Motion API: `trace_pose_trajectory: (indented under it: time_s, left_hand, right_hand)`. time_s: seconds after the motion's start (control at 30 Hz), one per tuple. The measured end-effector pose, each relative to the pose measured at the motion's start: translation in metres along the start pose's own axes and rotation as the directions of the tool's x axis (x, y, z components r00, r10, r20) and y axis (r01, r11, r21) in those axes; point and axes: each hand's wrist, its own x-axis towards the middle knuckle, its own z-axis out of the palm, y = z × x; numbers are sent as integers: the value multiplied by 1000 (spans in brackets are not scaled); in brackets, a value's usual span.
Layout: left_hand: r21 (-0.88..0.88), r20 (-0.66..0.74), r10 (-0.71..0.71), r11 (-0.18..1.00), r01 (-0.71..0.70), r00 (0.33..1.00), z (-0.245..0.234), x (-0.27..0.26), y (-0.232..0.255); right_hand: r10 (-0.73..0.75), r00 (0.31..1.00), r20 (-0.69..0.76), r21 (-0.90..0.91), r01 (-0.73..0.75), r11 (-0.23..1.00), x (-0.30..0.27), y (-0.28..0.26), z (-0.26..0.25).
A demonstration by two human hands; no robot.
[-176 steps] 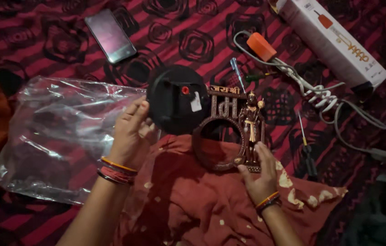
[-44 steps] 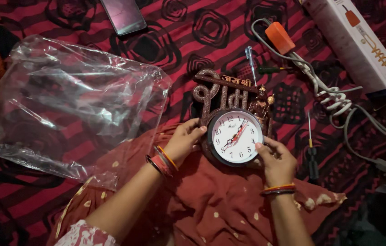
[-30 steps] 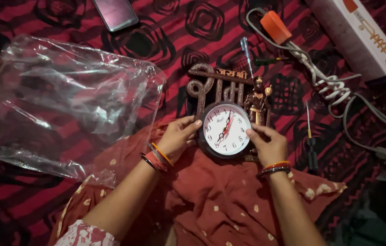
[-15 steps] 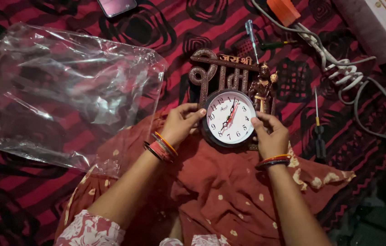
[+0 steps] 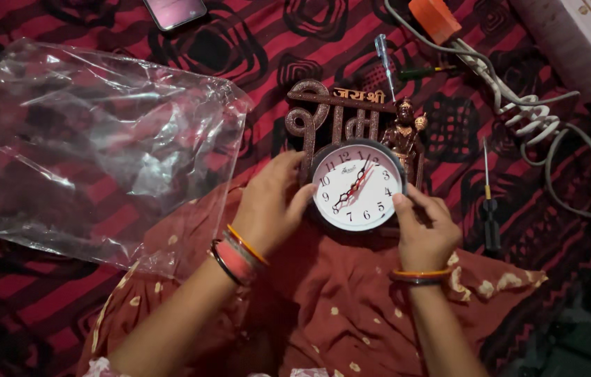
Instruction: The person assembles a round analog wall clock by fitting the clock face into a decorative frame, then uses a screwdriver to secure the backplate and tighten the central nut. The person repeatedly flips the clock to check alignment and continues tightening until the assembly is complete.
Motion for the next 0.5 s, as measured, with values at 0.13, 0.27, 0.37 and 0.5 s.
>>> trace_pose_trajectory:
  time_s: [0.13,0.27,0.37,0.5]
  left_hand:
    - [-46,-24,138,989,-139,990,2,-3,27]
    - [-291,-9,102,951,-100,995,19,-2,44]
    - [-697,95,-6,714,71,995,32,-9,54]
    - [-904,196,-114,364,225,974,37,-21,61]
  right_hand:
    - [-57,996,-62,238,70,969,-13,-32,-7]
    - [-415,905,-90,-141,401,905,-32,-65,-15]
    - [-629,778,-7,-194,616,764,-35,-82,-18]
    - [-735,664,139,-107,748,655,-33,-90,-22]
